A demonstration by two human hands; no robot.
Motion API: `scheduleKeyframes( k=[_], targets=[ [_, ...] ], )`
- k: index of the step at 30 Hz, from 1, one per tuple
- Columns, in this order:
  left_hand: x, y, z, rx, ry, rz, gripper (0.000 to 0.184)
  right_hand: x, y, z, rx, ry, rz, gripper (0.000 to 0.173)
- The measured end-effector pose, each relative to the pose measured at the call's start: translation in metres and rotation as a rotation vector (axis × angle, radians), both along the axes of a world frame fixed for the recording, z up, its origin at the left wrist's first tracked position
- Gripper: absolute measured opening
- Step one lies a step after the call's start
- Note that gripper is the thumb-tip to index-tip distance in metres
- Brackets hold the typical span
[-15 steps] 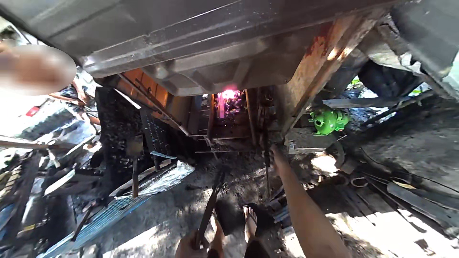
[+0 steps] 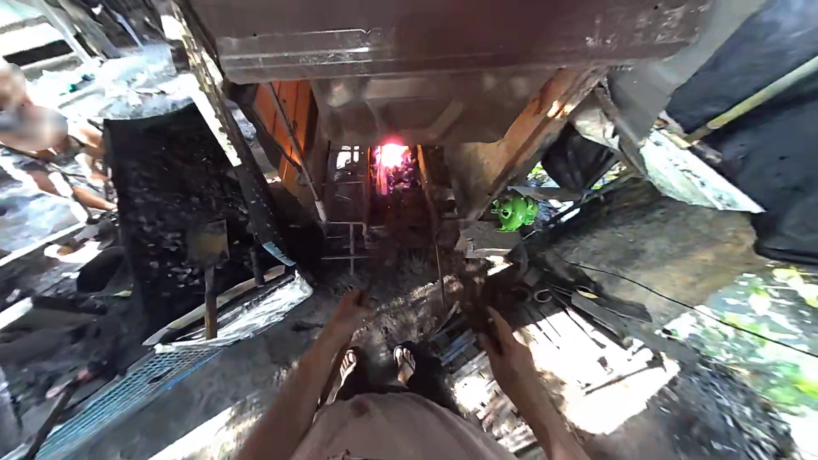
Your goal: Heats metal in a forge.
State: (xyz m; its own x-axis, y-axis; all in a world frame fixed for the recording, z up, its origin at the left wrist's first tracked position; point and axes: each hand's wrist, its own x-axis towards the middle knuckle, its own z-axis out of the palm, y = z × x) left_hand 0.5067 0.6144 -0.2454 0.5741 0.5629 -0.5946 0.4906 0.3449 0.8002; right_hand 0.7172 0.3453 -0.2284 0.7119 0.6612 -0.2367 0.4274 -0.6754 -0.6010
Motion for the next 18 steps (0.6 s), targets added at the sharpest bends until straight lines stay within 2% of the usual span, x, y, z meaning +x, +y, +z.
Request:
scheduleKeyframes(
  k=[2,5,12,18],
  targets=[
    [0.002,0.015,-0.011,0.021,0.000,-0.008,0.057,-0.030,-0.028,0.006,0.010,-0.068,0.029,0.055],
    [0.008,0.037,-0.017,0.067,0.014,-0.051,0.058,-0.055,-0.042,0.007,-0.083,-0.088,0.037,0.052],
    [0.034,0.085,-0.016,0.026,0.055,-0.036,0.068,-0.091,-0.019,0.008,-0.096,-0.094,-0.024,0.054],
    [0.053,0.112,-0.016,0.076,0.104,-0.050,0.061,-0.091,-0.015,0.019,-0.181,-0.062,0.019,0.054]
  ],
)
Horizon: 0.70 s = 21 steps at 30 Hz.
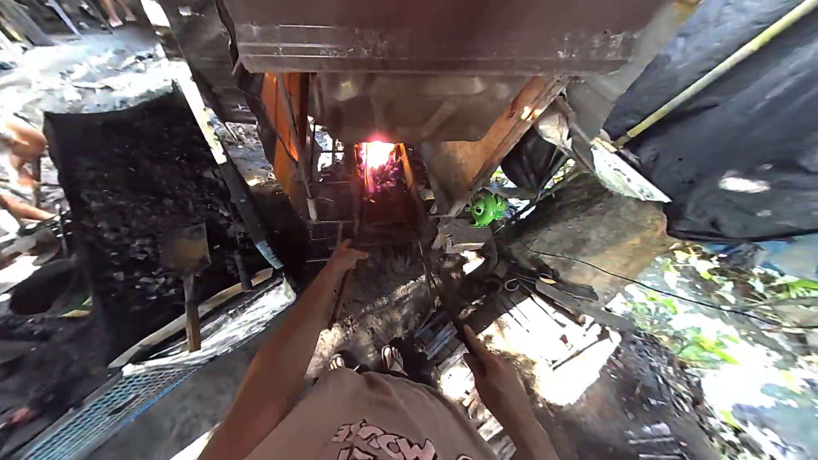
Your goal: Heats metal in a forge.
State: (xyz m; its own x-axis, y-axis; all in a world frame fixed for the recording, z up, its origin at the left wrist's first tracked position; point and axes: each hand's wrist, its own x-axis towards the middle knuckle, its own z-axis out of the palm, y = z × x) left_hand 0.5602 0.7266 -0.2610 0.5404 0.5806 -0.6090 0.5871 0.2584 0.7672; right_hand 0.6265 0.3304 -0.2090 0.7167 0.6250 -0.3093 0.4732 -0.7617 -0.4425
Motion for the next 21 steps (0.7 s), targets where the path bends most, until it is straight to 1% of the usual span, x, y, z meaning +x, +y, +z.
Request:
scheduleKeyframes(
  k=[4,5,7,10,13,16,18,21],
  targets=[
    [0.010,0.012,-0.006,0.009,-0.019,0.001,0.061,0.015,-0.007,-0.001,0.035,-0.052,0.026,0.052],
    [0.012,0.013,-0.007,0.004,-0.018,0.006,0.061,0.016,-0.007,0.002,0.012,-0.065,0.024,0.052],
    [0.016,0.014,-0.009,0.000,-0.020,0.024,0.058,0.018,-0.002,0.013,-0.104,-0.073,0.031,0.054],
    [0.019,0.008,-0.007,-0.003,-0.017,0.035,0.059,0.026,0.000,0.027,-0.216,-0.159,0.061,0.056],
    [0.017,-0.006,-0.003,-0.094,-0.040,0.058,0.065,0.037,0.000,0.046,-0.260,-0.309,0.126,0.059],
    [0.021,-0.017,-0.005,-0.230,-0.120,0.100,0.065,0.048,0.001,0.063,-0.240,-0.411,0.174,0.056],
    [0.030,-0.020,-0.012,-0.302,-0.169,0.120,0.061,0.054,0.003,0.071,-0.260,-0.432,0.201,0.055],
    [0.047,-0.020,-0.020,-0.351,-0.212,0.159,0.053,0.060,0.007,0.082,-0.321,-0.388,0.205,0.057]
  ],
)
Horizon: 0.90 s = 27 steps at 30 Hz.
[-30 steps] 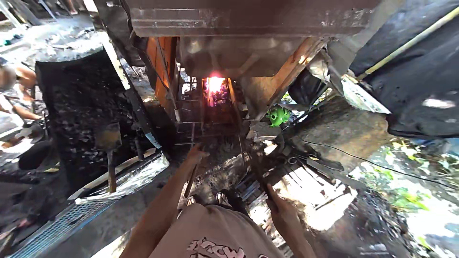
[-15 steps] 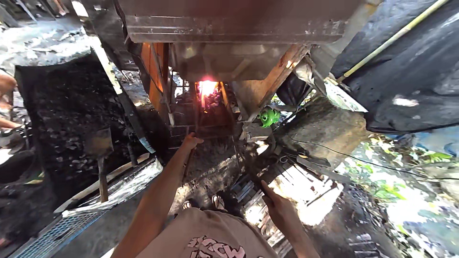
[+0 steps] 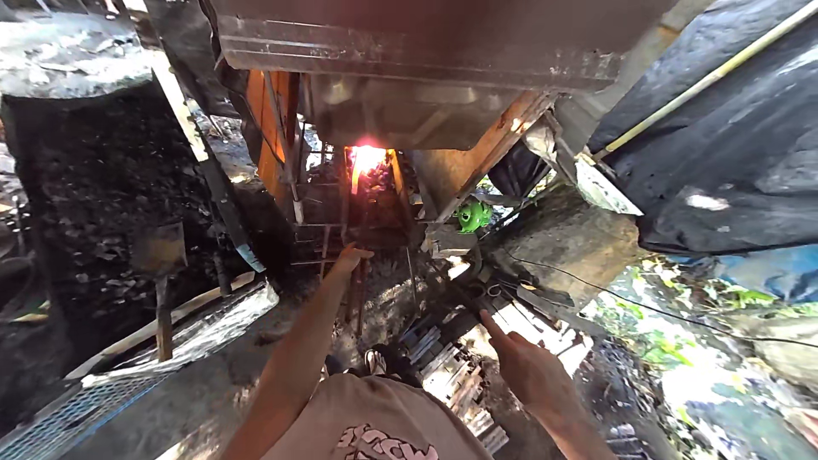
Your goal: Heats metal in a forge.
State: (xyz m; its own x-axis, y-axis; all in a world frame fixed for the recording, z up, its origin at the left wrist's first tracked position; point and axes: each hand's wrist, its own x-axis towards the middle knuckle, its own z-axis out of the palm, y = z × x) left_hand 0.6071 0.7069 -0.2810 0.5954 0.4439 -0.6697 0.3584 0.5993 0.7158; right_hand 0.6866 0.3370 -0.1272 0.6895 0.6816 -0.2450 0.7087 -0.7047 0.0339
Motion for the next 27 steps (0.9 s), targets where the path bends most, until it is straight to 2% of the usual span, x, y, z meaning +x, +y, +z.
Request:
scheduleKeyframes(
  k=[2,8,14,16,18,22,25,27],
  targets=[
    [0.011,0.001,-0.002,-0.011,0.003,0.037,0.050,0.001,0.000,0.002,0.008,0.002,0.002,0.057],
    [0.040,-0.010,-0.011,0.073,0.004,0.132,0.061,-0.004,0.004,0.001,0.001,0.017,-0.016,0.059],
    [0.057,-0.030,-0.012,-0.059,-0.202,0.237,0.051,-0.028,-0.007,0.002,0.006,0.173,-0.160,0.056],
    [0.056,-0.040,-0.015,-0.107,-0.233,0.266,0.049,-0.029,-0.025,0.001,0.133,0.315,-0.213,0.055],
    [0.049,-0.049,-0.014,-0.105,-0.190,0.255,0.048,-0.029,-0.049,-0.007,0.354,0.511,-0.270,0.055],
    [0.036,-0.047,-0.013,0.090,-0.041,0.138,0.051,-0.039,-0.072,-0.021,0.680,1.072,-0.575,0.056],
    [0.032,-0.039,-0.007,0.166,0.045,0.057,0.046,-0.035,-0.062,-0.042,0.790,1.247,-0.688,0.054],
    [0.035,-0.037,-0.004,0.198,0.079,0.034,0.044,-0.027,-0.039,-0.059,0.846,1.268,-0.699,0.054]
  ],
)
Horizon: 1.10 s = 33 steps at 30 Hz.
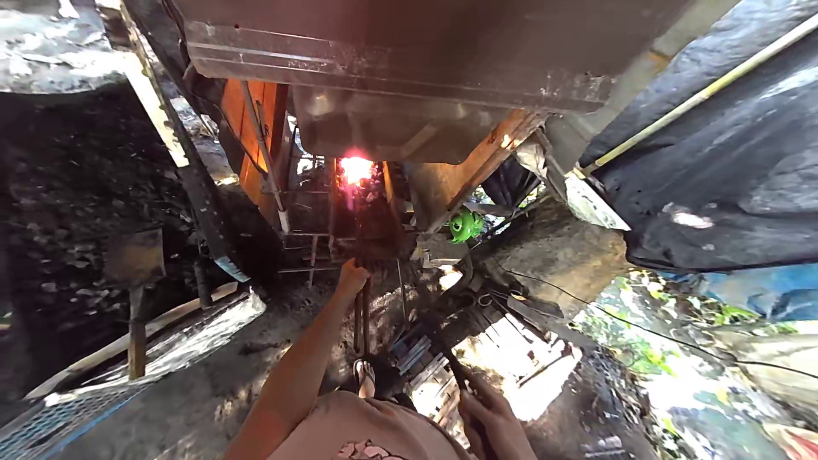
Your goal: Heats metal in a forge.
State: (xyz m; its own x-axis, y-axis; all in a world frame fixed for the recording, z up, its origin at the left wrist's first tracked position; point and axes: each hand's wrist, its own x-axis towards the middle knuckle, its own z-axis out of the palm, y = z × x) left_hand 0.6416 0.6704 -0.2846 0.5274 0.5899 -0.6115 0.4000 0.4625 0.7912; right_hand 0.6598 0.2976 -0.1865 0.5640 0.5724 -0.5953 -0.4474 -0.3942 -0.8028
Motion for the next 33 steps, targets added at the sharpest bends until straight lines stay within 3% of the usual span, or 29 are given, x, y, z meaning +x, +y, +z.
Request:
scheduleKeyframes(
  k=[2,5,7,9,12,15,25,28,33],
  targets=[
    [0.003,-0.002,-0.002,0.023,0.032,-0.008,0.048,0.012,0.028,-0.011,-0.006,-0.098,0.034,0.056],
    [-0.004,-0.006,-0.011,0.039,0.069,-0.017,0.058,0.023,0.054,-0.005,-0.268,-0.609,0.289,0.056],
    [-0.015,-0.003,-0.004,-0.005,0.049,-0.011,0.063,0.021,0.056,0.009,-0.418,-0.846,0.378,0.056],
    [-0.041,-0.008,0.001,-0.076,0.041,-0.011,0.066,0.009,0.039,0.023,-0.499,-0.933,0.437,0.056],
    [-0.076,-0.009,0.005,-0.057,0.021,-0.016,0.061,-0.003,0.017,0.043,-0.579,-0.925,0.536,0.056],
    [-0.087,0.002,0.006,0.041,0.109,-0.072,0.068,-0.005,0.005,0.037,-0.630,-0.929,0.580,0.054],
    [-0.071,0.038,0.022,0.221,0.212,-0.148,0.061,-0.009,0.002,0.048,-0.802,-1.107,0.666,0.059],
    [-0.067,0.049,0.023,0.252,0.222,-0.163,0.063,0.005,0.007,0.049,-0.745,-0.969,0.672,0.057],
    [-0.063,0.057,0.022,0.257,0.216,-0.203,0.060,0.035,-0.013,0.017,-0.434,-0.627,0.455,0.057]
  ],
)
